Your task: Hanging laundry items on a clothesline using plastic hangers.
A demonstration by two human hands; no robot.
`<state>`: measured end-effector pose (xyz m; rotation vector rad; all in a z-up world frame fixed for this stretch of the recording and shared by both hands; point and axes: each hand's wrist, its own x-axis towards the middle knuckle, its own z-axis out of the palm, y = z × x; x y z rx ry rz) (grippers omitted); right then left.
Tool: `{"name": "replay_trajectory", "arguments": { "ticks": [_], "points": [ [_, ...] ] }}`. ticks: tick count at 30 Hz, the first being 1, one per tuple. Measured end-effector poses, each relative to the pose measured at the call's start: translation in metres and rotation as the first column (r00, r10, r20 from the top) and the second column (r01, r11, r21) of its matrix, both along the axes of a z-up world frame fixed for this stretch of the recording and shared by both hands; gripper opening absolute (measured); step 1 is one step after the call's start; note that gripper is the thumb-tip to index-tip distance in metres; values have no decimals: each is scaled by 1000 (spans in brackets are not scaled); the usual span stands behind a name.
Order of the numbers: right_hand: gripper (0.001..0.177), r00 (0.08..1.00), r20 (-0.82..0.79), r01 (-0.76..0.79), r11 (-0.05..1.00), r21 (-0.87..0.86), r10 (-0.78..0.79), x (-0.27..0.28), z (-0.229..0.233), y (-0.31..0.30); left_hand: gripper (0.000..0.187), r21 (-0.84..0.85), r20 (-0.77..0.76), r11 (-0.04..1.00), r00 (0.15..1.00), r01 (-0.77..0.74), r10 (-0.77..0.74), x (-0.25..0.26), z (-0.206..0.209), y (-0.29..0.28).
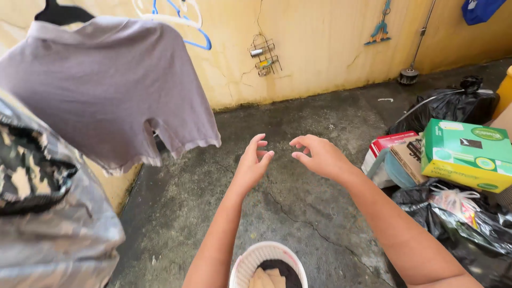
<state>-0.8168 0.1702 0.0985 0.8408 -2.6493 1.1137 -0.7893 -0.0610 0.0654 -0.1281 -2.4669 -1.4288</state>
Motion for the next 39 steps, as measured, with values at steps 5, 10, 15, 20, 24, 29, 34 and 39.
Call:
{"name": "replay_trajectory", "arguments": {
  "ticks": [5,10,15,20,24,29,34,39],
  "points": [
    [35,996,-88,-3,1000,-10,2,-126,52,-20,67,-50,-118,999,993,21,-26,-136,50,-9],
    [32,958,-259,-148,987,-67,126,-286,98,-48,68,-170,-445,978,895,-124,36,-266,104,-26],
    [23,906,-401,-217,961,-171,133,-444,169,-79,61,-250,-719,908,692,-335,58,-398,172,-44],
    [19,819,-568,-242,948,-206,86,-584,218,-129,59,-272,-752,833,646,-482,128,-499,239,-64],
    [19,636,-768,-157,963,-221,-72,-684,238,-184,49,-404,-815,621,573,-671,89,-562,276,-93],
    [24,428,-890,-55,978,-204,-161,-751,256,-233,39,-583,-781,291,622,-758,56,-634,319,-149],
    [37,248,-955,-37,984,-177,-163,-755,261,-253,49,-626,-780,90,621,-775,-80,-699,316,-206],
    [26,244,-968,-89,993,-83,-59,-777,265,-271,48,-684,-727,-79,686,-726,-11,-713,319,-216]
  ]
}}
